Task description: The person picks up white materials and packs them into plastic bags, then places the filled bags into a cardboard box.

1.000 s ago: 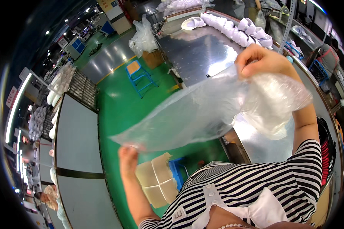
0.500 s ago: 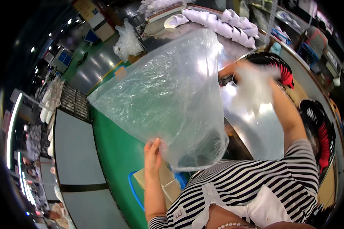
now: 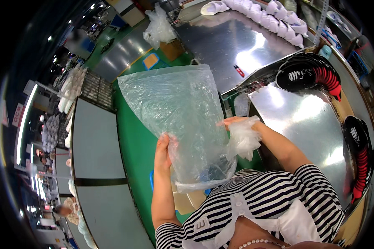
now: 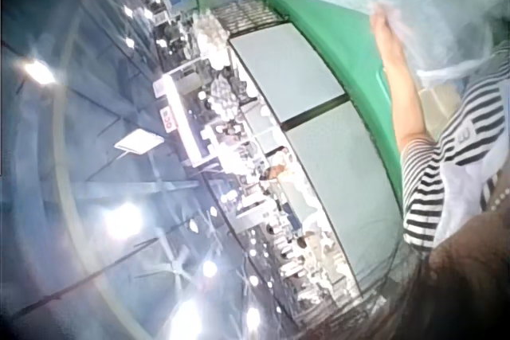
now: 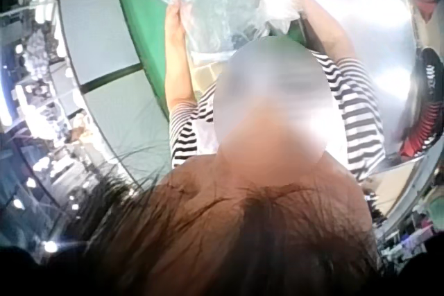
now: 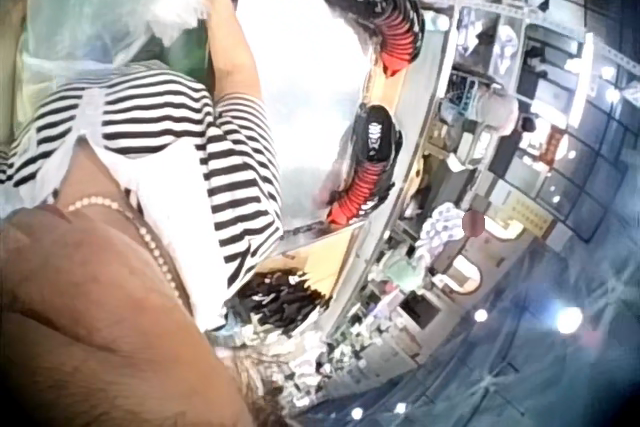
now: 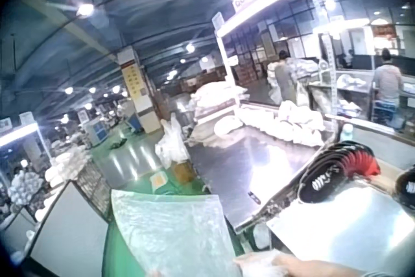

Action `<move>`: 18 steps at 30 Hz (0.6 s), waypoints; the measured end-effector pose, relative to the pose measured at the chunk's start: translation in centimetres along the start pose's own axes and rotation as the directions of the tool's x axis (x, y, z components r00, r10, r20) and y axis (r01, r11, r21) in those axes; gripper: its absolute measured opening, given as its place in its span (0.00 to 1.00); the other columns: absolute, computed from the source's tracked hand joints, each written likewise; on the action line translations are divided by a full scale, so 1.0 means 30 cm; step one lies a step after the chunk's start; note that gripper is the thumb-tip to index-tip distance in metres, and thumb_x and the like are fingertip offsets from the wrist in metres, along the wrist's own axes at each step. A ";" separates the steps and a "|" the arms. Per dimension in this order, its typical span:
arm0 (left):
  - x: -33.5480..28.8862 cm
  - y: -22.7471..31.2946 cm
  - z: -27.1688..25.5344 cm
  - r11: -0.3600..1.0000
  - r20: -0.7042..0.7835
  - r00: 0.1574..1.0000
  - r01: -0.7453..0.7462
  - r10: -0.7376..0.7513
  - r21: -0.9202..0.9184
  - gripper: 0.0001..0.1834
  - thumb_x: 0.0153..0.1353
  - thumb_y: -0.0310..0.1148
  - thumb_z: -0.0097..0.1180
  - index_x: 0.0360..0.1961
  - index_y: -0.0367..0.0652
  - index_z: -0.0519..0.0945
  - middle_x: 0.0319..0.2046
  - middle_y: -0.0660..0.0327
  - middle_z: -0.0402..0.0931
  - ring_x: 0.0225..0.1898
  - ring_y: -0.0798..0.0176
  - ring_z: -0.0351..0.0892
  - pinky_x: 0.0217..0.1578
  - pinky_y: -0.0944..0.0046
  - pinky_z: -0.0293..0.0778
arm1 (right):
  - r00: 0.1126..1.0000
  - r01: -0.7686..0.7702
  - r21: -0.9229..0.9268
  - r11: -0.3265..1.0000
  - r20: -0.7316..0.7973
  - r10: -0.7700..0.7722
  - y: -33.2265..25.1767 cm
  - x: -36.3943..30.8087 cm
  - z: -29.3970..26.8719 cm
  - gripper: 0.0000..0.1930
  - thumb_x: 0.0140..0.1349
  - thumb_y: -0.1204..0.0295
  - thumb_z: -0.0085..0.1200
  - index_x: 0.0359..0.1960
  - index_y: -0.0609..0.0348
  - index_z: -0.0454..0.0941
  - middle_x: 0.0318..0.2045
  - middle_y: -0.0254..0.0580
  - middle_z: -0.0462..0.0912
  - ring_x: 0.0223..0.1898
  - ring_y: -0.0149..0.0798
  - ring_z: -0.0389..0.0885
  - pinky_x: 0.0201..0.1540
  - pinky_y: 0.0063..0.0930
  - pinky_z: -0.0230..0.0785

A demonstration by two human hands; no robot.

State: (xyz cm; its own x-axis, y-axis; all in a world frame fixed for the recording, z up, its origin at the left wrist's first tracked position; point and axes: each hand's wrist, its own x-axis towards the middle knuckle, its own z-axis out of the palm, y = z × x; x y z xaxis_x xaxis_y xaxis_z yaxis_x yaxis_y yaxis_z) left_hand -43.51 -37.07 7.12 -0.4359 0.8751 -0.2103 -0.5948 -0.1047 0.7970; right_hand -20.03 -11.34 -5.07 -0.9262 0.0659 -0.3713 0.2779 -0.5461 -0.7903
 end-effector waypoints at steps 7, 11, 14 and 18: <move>-0.068 0.000 -0.036 0.998 0.049 0.999 -0.011 0.014 -0.056 0.09 0.62 0.36 0.56 0.37 0.41 0.78 0.31 0.60 0.79 0.29 0.65 0.78 0.32 0.64 0.76 | 1.000 0.013 -0.026 1.000 0.026 -0.012 -0.058 0.166 0.138 0.26 0.66 0.57 0.49 0.61 0.57 0.66 0.49 0.35 0.77 0.43 0.32 0.77 0.46 0.27 0.72; -0.110 0.046 -0.061 0.997 -0.017 0.997 -0.076 0.076 -0.029 0.10 0.61 0.36 0.56 0.38 0.41 0.78 0.32 0.61 0.79 0.32 0.64 0.78 0.33 0.64 0.75 | 0.984 -0.078 -0.178 0.981 0.147 0.105 -0.076 0.300 0.174 0.25 0.67 0.57 0.47 0.61 0.55 0.66 0.50 0.34 0.76 0.43 0.34 0.77 0.48 0.29 0.71; -0.206 0.104 -0.193 0.979 -0.031 0.980 -0.199 0.197 -0.042 0.11 0.62 0.37 0.56 0.40 0.42 0.77 0.34 0.62 0.78 0.34 0.65 0.77 0.36 0.63 0.74 | 0.976 -0.069 0.115 0.991 0.214 0.044 -0.148 0.210 0.257 0.15 0.66 0.61 0.49 0.49 0.53 0.75 0.37 0.30 0.79 0.34 0.28 0.77 0.38 0.24 0.72; -0.229 0.130 -0.284 0.967 -0.304 0.922 -0.255 0.239 -0.013 0.11 0.64 0.40 0.53 0.39 0.44 0.76 0.33 0.64 0.77 0.34 0.67 0.76 0.35 0.62 0.73 | 0.993 0.055 0.068 0.996 -0.108 -0.048 -0.241 0.034 0.195 0.12 0.65 0.62 0.52 0.41 0.56 0.78 0.34 0.29 0.79 0.34 0.25 0.77 0.35 0.23 0.72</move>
State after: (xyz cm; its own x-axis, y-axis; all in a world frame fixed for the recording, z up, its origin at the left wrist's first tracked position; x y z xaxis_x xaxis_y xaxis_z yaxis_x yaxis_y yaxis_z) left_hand -48.59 -47.51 6.86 -0.7494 0.6384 -0.1757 -0.4730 -0.3304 0.8168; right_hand -24.48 -12.20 3.13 -0.9054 0.1819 -0.3837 0.2085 -0.5968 -0.7748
